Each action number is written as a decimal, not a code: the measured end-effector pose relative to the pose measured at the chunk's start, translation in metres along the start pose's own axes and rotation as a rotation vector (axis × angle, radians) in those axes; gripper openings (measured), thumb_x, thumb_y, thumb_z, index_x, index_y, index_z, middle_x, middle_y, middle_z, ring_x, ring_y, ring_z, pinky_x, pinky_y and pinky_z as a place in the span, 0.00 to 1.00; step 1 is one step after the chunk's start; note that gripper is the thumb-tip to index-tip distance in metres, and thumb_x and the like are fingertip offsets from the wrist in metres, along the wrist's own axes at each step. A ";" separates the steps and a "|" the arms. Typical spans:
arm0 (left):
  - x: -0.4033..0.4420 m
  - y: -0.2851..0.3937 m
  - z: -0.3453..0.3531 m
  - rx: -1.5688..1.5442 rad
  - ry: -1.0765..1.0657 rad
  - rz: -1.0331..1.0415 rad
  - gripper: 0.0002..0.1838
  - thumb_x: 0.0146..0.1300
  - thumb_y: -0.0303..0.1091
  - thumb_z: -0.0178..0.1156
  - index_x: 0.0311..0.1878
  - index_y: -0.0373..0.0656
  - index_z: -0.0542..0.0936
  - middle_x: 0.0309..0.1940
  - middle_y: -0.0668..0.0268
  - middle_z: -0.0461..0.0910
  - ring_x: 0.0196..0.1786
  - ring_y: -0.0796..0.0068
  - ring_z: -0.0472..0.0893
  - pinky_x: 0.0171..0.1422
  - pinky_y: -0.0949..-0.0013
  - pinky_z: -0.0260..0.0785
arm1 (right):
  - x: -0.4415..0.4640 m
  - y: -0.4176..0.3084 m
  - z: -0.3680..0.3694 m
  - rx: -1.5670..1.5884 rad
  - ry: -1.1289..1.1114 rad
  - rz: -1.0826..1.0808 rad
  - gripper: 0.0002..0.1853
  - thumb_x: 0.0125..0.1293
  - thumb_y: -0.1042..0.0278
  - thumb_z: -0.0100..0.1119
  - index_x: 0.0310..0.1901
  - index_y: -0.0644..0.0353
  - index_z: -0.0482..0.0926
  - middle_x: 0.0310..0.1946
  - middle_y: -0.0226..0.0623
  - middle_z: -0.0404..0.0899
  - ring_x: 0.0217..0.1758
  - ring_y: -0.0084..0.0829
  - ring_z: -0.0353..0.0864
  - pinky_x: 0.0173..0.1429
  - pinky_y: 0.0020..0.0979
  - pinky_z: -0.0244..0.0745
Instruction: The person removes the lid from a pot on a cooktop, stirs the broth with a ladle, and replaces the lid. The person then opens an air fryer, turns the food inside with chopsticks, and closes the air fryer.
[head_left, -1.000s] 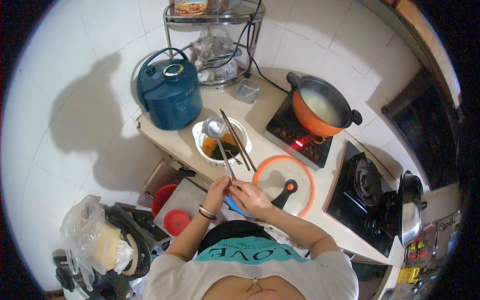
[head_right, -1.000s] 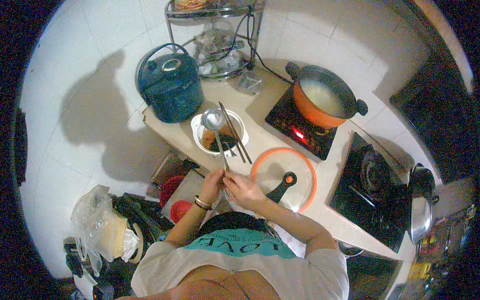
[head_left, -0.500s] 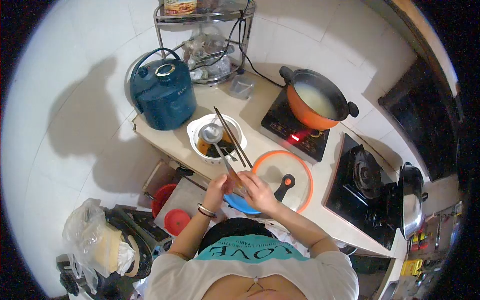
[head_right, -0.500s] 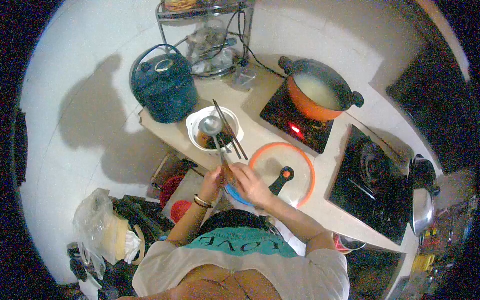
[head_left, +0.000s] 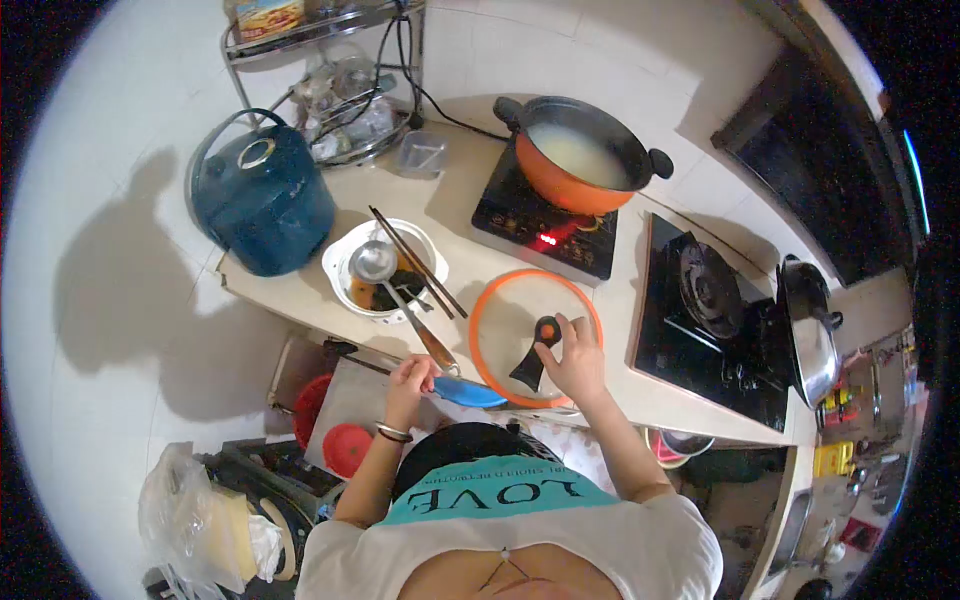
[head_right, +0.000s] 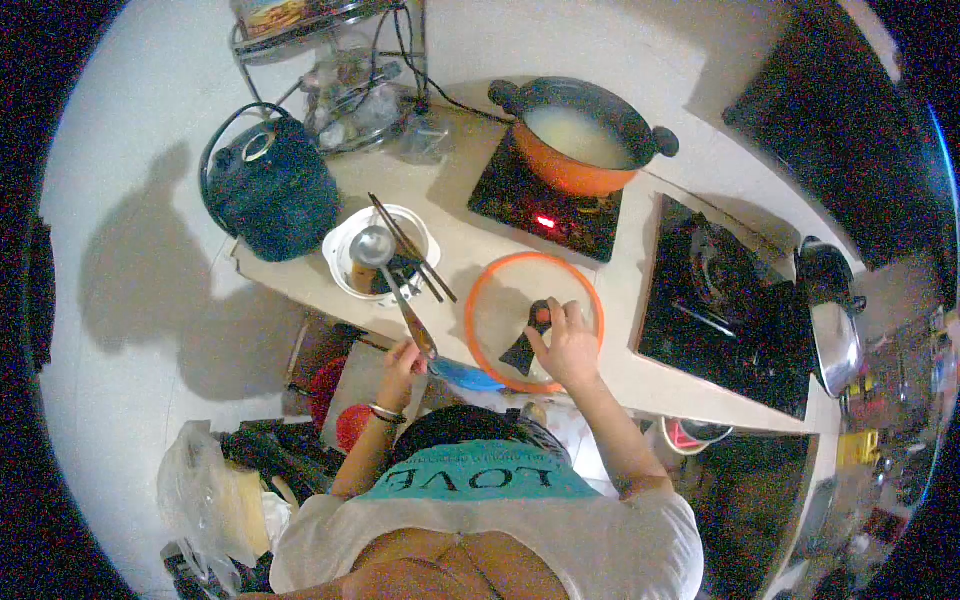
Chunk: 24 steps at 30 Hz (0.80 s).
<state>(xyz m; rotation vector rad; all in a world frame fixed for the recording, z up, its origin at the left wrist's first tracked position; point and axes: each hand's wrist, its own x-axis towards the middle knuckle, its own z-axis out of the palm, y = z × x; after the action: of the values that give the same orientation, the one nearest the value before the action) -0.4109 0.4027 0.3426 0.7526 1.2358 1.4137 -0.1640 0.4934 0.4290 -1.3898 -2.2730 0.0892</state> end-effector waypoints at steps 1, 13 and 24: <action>0.001 -0.002 0.002 0.069 -0.026 0.075 0.08 0.61 0.33 0.49 0.33 0.39 0.74 0.23 0.70 0.74 0.22 0.86 0.67 0.26 0.81 0.58 | -0.002 0.000 0.002 -0.052 -0.042 0.040 0.28 0.50 0.56 0.60 0.49 0.64 0.67 0.34 0.44 0.69 0.36 0.43 0.75 0.35 0.38 0.73; 0.050 -0.047 0.031 0.586 0.002 0.498 0.06 0.58 0.31 0.54 0.33 0.39 0.76 0.23 0.62 0.74 0.24 0.69 0.74 0.29 0.70 0.65 | -0.003 -0.005 0.010 0.276 -0.382 0.532 0.38 0.45 0.61 0.56 0.57 0.67 0.53 0.39 0.59 0.72 0.42 0.50 0.76 0.47 0.41 0.70; 0.042 -0.035 0.041 0.890 0.093 0.729 0.04 0.51 0.25 0.55 0.32 0.39 0.74 0.23 0.60 0.73 0.25 0.64 0.74 0.29 0.66 0.66 | -0.015 0.059 -0.089 0.322 -0.473 0.491 0.32 0.44 0.71 0.55 0.54 0.65 0.58 0.35 0.50 0.74 0.33 0.41 0.78 0.39 0.35 0.73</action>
<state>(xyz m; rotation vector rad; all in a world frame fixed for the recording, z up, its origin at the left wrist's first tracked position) -0.3723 0.4510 0.3132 1.9081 1.7827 1.4177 -0.0720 0.4923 0.4853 -1.8485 -2.0647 0.9875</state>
